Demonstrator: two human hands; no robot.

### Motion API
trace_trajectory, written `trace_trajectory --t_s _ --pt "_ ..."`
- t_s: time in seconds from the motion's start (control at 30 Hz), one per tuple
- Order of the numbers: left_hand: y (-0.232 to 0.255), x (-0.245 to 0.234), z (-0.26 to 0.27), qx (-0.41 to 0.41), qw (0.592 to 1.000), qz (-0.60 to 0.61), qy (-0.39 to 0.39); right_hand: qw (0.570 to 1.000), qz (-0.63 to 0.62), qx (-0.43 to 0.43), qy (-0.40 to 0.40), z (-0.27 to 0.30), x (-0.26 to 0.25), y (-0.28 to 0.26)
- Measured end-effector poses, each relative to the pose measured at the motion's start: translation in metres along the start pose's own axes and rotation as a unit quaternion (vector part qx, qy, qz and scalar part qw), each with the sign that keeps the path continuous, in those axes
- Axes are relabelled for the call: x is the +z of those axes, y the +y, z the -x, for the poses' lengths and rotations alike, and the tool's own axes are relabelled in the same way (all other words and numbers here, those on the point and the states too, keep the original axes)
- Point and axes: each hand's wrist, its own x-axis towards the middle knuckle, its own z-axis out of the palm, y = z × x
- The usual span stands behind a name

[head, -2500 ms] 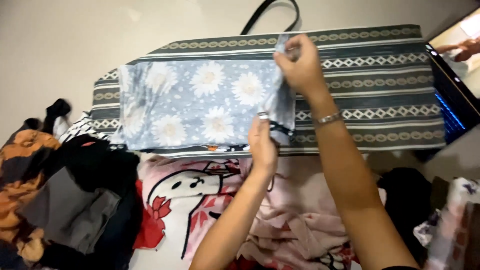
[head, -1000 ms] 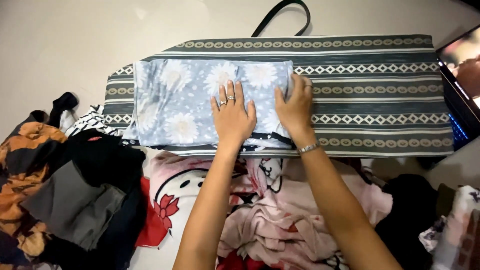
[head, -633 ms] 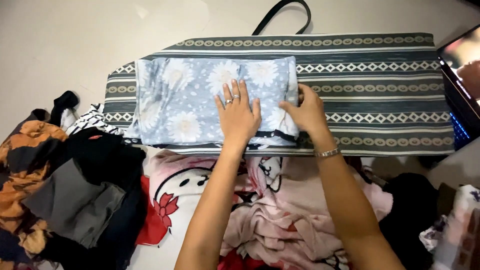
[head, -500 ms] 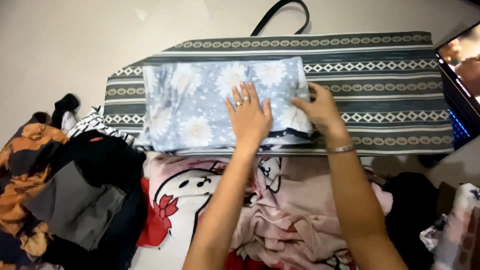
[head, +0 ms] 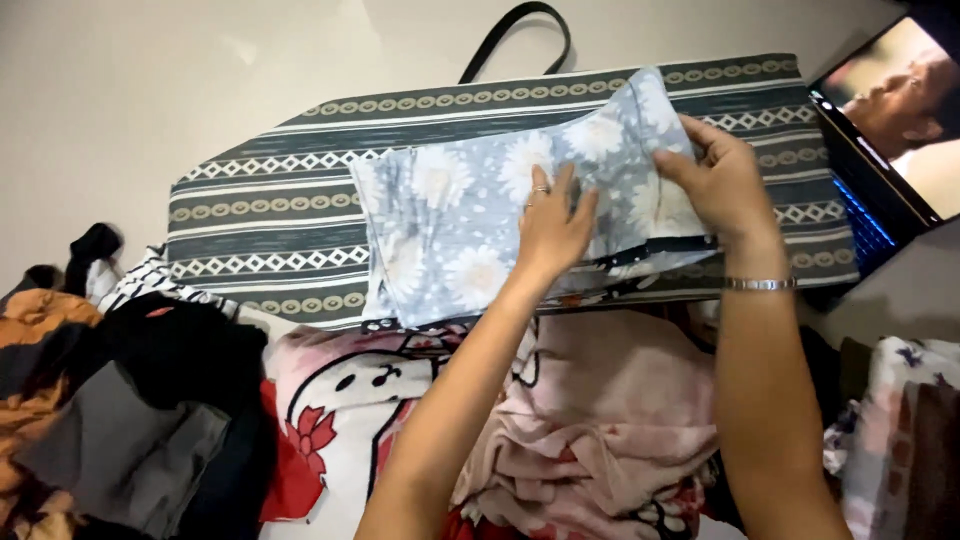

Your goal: Folding various items of clothing including a striped shirt, a floral item, and a grey shirt on an ironing board.

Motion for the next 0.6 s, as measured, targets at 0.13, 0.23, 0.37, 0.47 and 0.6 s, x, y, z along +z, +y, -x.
trace_trajectory --t_s 0.13,0.23,0.37,0.47,0.6 --pt "-0.019 -0.030 0.003 0.023 0.988 0.142 0.063 0.999 0.030 -0.027 -0.002 0.010 0.061 -0.045" --pt "-0.042 -0.053 0.003 -0.075 0.916 0.395 0.006 0.994 0.101 -0.040 -0.023 0.016 0.113 -0.056" --pt "-0.096 -0.047 -0.005 -0.112 0.843 0.527 -0.010 0.974 0.152 -0.142 -0.087 0.017 0.171 -0.026" --pt "-0.095 -0.058 -0.006 -0.128 0.855 0.503 0.006 0.973 0.118 -0.133 -0.147 0.019 0.183 -0.014" --pt "-0.080 -0.074 -0.001 -0.141 0.911 0.385 0.035 0.945 -0.098 0.029 -0.311 0.008 0.158 0.014"
